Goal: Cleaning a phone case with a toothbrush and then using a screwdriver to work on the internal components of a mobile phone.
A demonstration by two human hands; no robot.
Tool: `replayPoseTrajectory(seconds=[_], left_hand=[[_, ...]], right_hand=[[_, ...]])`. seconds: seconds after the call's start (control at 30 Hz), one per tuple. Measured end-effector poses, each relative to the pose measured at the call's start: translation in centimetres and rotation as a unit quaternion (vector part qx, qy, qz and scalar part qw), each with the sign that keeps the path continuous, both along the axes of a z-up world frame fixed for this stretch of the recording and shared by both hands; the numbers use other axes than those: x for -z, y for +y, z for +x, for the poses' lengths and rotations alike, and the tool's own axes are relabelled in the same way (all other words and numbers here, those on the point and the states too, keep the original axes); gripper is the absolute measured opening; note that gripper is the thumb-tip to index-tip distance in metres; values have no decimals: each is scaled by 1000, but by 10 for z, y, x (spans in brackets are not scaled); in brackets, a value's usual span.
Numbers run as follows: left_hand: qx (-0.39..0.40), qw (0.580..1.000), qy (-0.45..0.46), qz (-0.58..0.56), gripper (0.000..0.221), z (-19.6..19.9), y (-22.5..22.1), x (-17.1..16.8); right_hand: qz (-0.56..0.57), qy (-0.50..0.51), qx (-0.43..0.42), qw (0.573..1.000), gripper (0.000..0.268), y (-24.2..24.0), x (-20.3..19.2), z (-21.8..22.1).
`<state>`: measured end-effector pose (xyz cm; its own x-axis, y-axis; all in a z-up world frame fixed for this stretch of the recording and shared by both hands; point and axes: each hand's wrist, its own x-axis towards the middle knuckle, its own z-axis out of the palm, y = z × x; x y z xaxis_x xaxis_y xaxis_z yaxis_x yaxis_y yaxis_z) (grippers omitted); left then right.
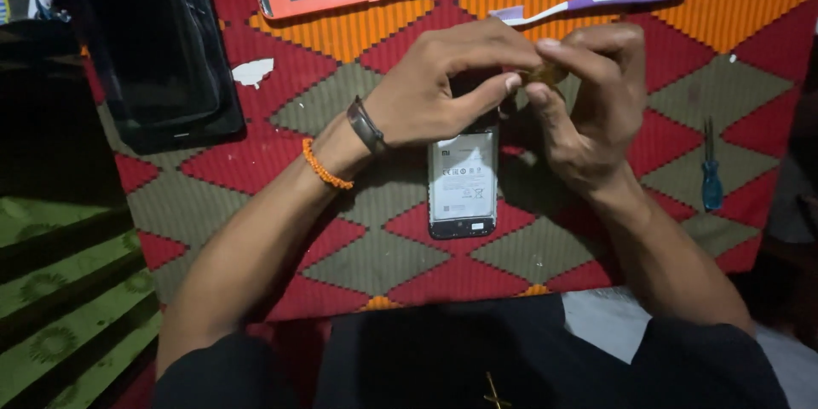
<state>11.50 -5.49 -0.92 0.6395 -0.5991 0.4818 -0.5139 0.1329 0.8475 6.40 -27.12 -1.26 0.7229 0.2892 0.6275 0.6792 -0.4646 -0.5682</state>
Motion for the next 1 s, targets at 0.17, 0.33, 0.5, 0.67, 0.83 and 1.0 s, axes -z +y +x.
replayPoseTrajectory(seconds=[0.17, 0.33, 0.5, 0.67, 0.83, 1.0], left_hand=[[14, 1000, 5, -9, 17, 4, -1, 5], [-4, 999, -3, -40, 15, 6, -1, 8], [9, 1000, 14, -24, 16, 7, -1, 5], [6, 1000, 21, 2, 18, 8, 1, 11], [5, 999, 27, -25, 17, 8, -1, 10], [10, 999, 29, -21, 16, 8, 1, 4]], right_hand=[[66, 6, -45, 997, 24, 5, -3, 2], [62, -3, -45, 997, 18, 6, -1, 1], [33, -5, -4, 999, 25, 3, 1, 1], [70, 12, -36, 997, 29, 5, 4, 0], [76, 12, -41, 996, 26, 9, 2, 0], [82, 12, -22, 996, 18, 6, 4, 2]])
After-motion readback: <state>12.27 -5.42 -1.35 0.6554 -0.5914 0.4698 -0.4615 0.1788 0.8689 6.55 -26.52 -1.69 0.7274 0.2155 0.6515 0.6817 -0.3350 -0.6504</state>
